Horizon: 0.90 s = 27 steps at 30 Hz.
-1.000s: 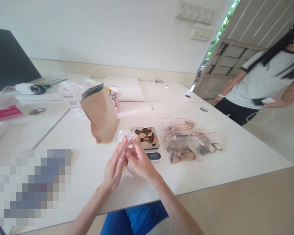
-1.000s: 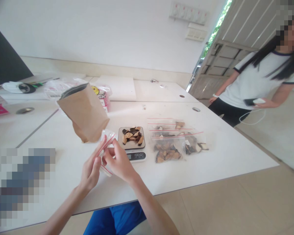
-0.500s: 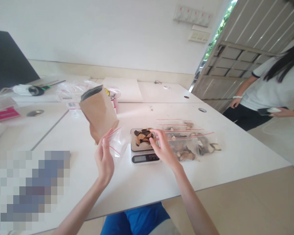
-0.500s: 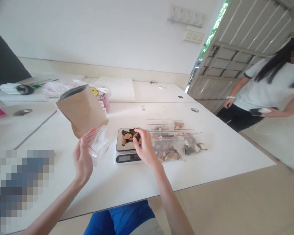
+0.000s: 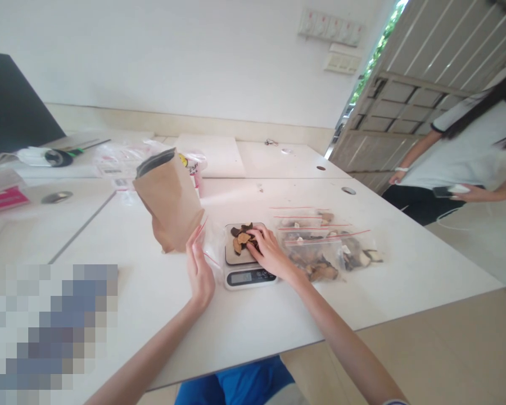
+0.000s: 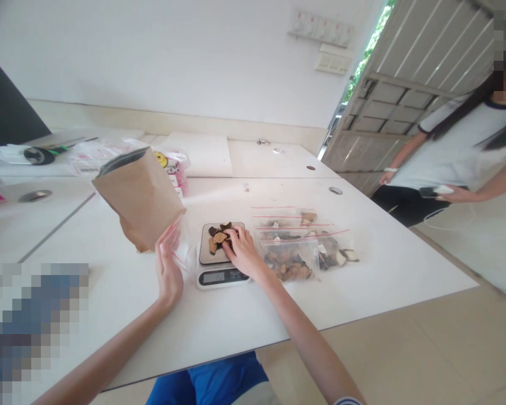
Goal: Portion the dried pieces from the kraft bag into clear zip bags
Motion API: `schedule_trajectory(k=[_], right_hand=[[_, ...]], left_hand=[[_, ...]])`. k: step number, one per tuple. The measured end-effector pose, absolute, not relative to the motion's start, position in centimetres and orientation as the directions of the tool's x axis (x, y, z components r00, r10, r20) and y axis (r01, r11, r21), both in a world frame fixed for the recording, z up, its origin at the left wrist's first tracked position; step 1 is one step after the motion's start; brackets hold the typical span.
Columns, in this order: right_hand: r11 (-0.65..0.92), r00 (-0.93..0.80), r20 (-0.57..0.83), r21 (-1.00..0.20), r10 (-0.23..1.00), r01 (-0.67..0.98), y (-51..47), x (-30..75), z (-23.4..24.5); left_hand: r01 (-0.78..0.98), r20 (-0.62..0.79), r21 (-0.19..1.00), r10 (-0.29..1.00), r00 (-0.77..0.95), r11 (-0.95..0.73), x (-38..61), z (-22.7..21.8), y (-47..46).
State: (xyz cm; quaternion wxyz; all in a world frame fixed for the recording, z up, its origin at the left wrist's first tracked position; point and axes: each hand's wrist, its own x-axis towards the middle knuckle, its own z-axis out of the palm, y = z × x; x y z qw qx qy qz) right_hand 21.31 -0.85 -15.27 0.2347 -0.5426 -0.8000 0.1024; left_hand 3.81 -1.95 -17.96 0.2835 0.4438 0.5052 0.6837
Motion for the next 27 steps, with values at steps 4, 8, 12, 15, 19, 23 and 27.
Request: schedule_trajectory(k=[4,8,12,15,19,23,27], right_hand=[[0.398,-0.333,0.24,-0.317,0.912,0.861,-0.4,21.2,-14.7],[0.472,-0.403,0.275,-0.266,0.873,0.84,0.5,21.6,-14.6],[0.503,-0.385,0.346,-0.379,0.856,0.777,1.6,22.3,-15.1],[0.496,-0.28,0.434,-0.54,0.856,0.68,2.1,21.9,-14.8],[0.464,-0.123,0.458,-0.779,0.88,0.422,2.2,19.6,-12.5],[0.273,-0.214,0.244,-0.955,0.946,0.117,1.6,16.6,-9.3],[0.087,-0.45,-0.056,-0.953,0.891,0.291,0.8,15.0,-7.7]], left_hand=[[0.04,0.355,0.928,0.844,-0.402,-0.371,3.8,-18.0,-2.4],[0.054,0.372,0.923,0.846,-0.382,-0.381,3.9,-18.1,-2.6],[0.063,0.392,0.915,0.842,-0.371,-0.398,4.0,-18.2,-2.6],[0.075,0.398,0.914,0.841,-0.367,-0.399,4.1,-18.0,-2.7],[0.087,0.401,0.914,0.848,-0.346,-0.397,4.1,-17.8,-2.9],[0.084,0.404,0.913,0.852,-0.333,-0.4,4.1,-17.8,-2.9],[0.045,0.422,0.9,0.844,-0.33,-0.433,4.2,-17.8,-2.8]])
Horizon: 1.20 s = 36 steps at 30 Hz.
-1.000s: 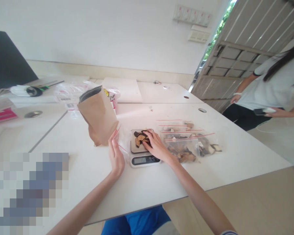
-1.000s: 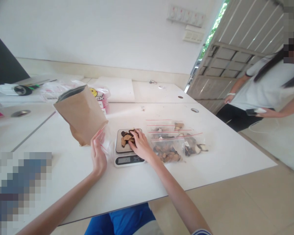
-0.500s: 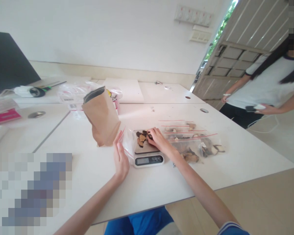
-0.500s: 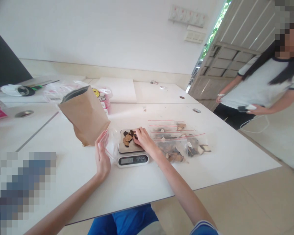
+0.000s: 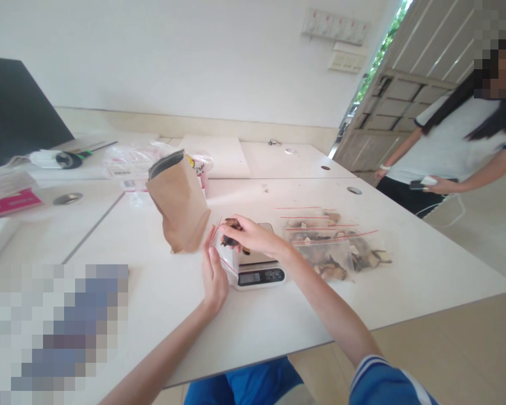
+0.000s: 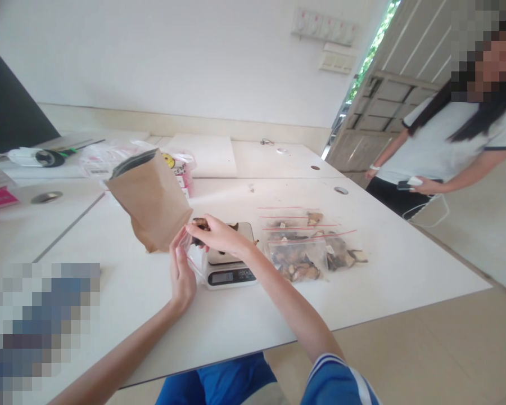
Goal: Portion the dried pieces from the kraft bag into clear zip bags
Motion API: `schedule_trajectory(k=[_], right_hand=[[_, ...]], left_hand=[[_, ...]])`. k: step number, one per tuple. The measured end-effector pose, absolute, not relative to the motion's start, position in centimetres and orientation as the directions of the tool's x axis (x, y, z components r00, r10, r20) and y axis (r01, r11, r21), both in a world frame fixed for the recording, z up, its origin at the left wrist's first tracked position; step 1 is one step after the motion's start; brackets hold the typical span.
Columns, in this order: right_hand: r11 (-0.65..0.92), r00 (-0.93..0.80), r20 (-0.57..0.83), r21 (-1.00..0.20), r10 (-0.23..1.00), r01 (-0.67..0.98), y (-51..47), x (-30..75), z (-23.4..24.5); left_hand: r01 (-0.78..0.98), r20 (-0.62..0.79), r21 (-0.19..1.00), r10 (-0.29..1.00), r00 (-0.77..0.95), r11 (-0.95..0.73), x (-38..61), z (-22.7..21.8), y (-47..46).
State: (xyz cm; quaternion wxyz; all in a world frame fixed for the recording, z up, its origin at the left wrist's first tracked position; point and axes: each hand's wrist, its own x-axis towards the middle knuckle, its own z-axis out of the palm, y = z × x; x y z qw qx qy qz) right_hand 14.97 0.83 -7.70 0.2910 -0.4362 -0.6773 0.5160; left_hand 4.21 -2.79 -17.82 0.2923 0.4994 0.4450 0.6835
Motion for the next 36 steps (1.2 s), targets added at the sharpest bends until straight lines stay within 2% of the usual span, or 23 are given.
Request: schedule_trajectory(k=[2,4,7,13,18,20,22,24,25,29,31,36], right_hand=[[0.138,-0.438,-0.12,-0.847,0.891,0.513,0.7,14.5,-7.6],[0.211,-0.386,-0.101,-0.699,0.917,0.684,0.6,14.1,-7.6],[0.271,-0.36,-0.055,-0.556,0.931,0.786,0.5,13.6,-7.5],[0.403,-0.476,-0.029,-0.491,0.879,0.773,0.3,13.7,-7.4],[0.485,-0.608,0.06,-0.667,0.792,0.566,0.4,15.6,-6.8],[0.489,-0.547,0.187,-0.727,0.816,0.481,0.8,16.6,-7.0],[0.49,-0.397,0.319,-0.732,0.861,0.474,1.6,17.6,-8.1],[0.478,-0.305,0.368,-0.671,0.878,0.567,2.3,18.4,-9.9],[0.462,-0.306,0.348,-0.619,0.886,0.635,2.5,18.6,-10.9],[0.393,-0.357,0.165,-0.374,0.919,0.84,2.2,18.5,-13.9],[0.398,-0.373,0.137,-0.308,0.917,0.864,1.7,18.2,-14.3],[0.463,-0.431,0.179,-0.21,0.884,0.861,1.4,17.7,-13.6]], left_hand=[[0.057,0.416,0.904,0.843,-0.34,-0.423,4.2,-17.7,-2.8],[0.078,0.406,0.911,0.842,-0.355,-0.406,4.2,-17.6,-2.9],[0.079,0.386,0.919,0.844,-0.373,-0.385,4.2,-17.6,-2.9],[0.054,0.36,0.928,0.85,-0.384,-0.369,4.3,-17.5,-2.8],[-0.037,0.341,0.924,0.864,-0.37,-0.381,4.2,-17.5,-2.7],[-0.034,0.332,0.927,0.86,-0.388,-0.373,4.1,-17.5,-2.6],[-0.019,0.327,0.93,0.851,-0.41,-0.367,4.0,-17.5,-2.5],[-0.011,0.318,0.934,0.842,-0.436,-0.358,3.8,-17.5,-2.3],[-0.012,0.314,0.934,0.838,-0.447,-0.356,3.8,-17.5,-2.2],[-0.037,0.31,0.928,0.826,-0.471,-0.37,3.7,-17.6,-2.0],[-0.046,0.302,0.931,0.832,-0.465,-0.363,3.6,-17.6,-1.9],[-0.022,0.311,0.932,0.829,-0.464,-0.362,3.6,-17.8,-1.9]])
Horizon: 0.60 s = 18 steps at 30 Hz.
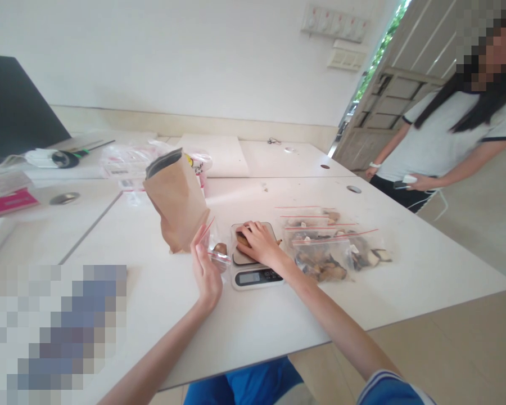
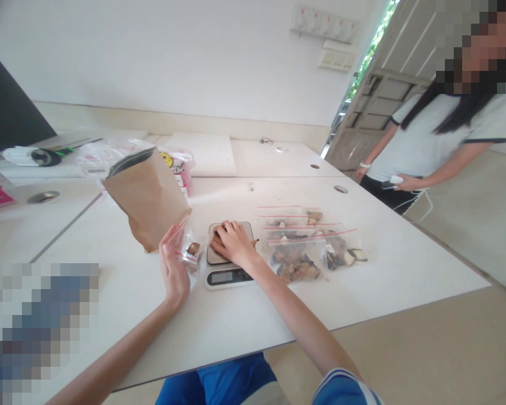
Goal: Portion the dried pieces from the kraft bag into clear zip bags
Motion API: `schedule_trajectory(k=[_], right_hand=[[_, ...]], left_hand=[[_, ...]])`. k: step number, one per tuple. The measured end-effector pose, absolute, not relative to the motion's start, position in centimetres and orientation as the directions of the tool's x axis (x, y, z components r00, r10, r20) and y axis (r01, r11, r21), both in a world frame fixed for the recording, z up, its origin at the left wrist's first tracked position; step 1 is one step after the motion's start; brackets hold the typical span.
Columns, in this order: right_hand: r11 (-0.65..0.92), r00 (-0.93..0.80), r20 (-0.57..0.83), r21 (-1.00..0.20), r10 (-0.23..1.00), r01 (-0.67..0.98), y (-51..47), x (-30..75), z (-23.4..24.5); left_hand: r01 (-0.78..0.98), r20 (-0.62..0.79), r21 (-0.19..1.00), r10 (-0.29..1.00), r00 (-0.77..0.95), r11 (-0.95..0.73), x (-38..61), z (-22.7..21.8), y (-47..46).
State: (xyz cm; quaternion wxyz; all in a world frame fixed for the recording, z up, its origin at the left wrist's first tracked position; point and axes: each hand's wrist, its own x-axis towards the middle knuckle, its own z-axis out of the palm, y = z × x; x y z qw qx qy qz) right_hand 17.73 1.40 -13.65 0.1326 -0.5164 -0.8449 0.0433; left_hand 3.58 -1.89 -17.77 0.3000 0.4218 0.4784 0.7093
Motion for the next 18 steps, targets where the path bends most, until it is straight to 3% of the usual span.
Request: schedule_trajectory(k=[4,6,13,16,18], right_hand=[[0.482,-0.457,0.183,-0.132,0.87,0.866,1.8,17.7,-13.6],[0.483,-0.451,0.202,-0.153,0.869,0.862,2.1,17.8,-13.8],[0.4,-0.177,0.399,-0.593,0.9,0.699,3.9,17.6,-13.2],[0.374,0.019,0.414,-0.84,0.91,0.393,4.0,15.9,-11.2],[0.322,-0.005,0.326,-0.93,0.945,0.178,3.6,14.4,-9.7]], left_hand=[[-0.069,0.291,0.93,0.839,-0.459,-0.36,3.6,-17.9,-1.8],[-0.086,0.288,0.927,0.838,-0.465,-0.366,3.6,-18.0,-1.7],[-0.058,0.295,0.932,0.842,-0.452,-0.358,3.6,-18.0,-1.8],[-0.048,0.303,0.931,0.839,-0.451,-0.362,3.7,-17.8,-2.0],[-0.038,0.307,0.932,0.84,-0.447,-0.36,3.7,-17.7,-2.1]])
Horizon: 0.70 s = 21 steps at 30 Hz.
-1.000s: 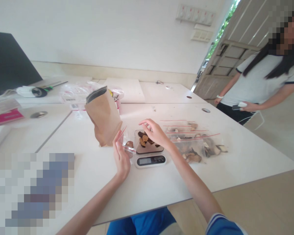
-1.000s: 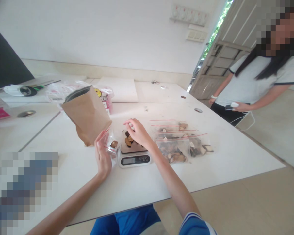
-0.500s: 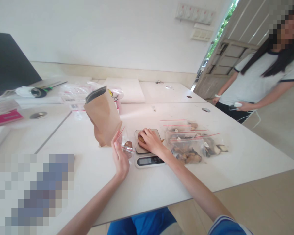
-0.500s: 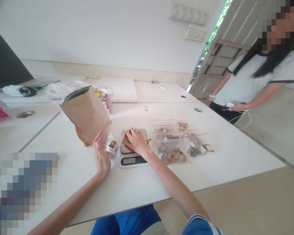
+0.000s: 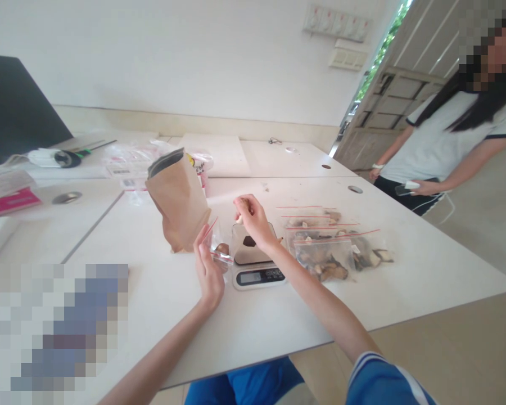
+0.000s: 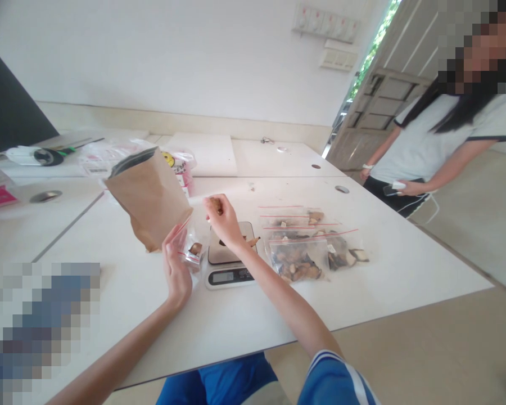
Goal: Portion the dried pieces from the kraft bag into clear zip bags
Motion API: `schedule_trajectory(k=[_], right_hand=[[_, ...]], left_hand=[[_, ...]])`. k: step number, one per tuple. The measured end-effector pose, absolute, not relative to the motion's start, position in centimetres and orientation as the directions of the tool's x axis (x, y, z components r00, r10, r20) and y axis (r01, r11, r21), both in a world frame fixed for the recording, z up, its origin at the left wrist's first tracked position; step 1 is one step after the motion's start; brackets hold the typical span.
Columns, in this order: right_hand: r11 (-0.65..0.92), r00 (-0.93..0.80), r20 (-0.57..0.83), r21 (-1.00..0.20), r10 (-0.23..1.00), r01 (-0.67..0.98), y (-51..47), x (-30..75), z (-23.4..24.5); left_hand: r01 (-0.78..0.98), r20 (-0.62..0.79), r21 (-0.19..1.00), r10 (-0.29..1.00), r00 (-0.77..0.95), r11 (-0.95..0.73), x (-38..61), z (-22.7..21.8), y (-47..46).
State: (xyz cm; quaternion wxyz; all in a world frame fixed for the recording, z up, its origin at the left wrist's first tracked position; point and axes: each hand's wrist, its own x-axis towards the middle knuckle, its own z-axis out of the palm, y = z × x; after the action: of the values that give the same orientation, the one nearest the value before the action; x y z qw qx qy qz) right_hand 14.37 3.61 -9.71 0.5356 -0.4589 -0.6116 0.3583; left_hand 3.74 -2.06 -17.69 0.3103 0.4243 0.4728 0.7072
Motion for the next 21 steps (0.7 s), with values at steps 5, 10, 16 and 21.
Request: schedule_trajectory(k=[5,10,16,21], right_hand=[[0.198,-0.302,0.112,-0.942,0.947,0.271,1.5,11.9,-7.7],[0.348,-0.405,0.106,-0.728,0.908,0.59,0.4,11.4,-8.4],[0.39,-0.358,0.177,-0.593,0.917,0.705,0.4,11.0,-8.7],[0.51,-0.393,0.325,-0.56,0.86,0.653,0.1,12.3,-8.4]], left_hand=[[-0.014,0.323,0.93,0.836,-0.443,-0.367,3.7,-17.4,-2.2],[-0.013,0.266,0.951,0.839,-0.474,-0.309,3.7,-17.3,-2.2],[0.014,0.229,0.967,0.843,-0.486,-0.255,3.6,-17.3,-2.1],[-0.05,0.261,0.945,0.839,-0.477,-0.322,3.5,-17.8,-1.6]])
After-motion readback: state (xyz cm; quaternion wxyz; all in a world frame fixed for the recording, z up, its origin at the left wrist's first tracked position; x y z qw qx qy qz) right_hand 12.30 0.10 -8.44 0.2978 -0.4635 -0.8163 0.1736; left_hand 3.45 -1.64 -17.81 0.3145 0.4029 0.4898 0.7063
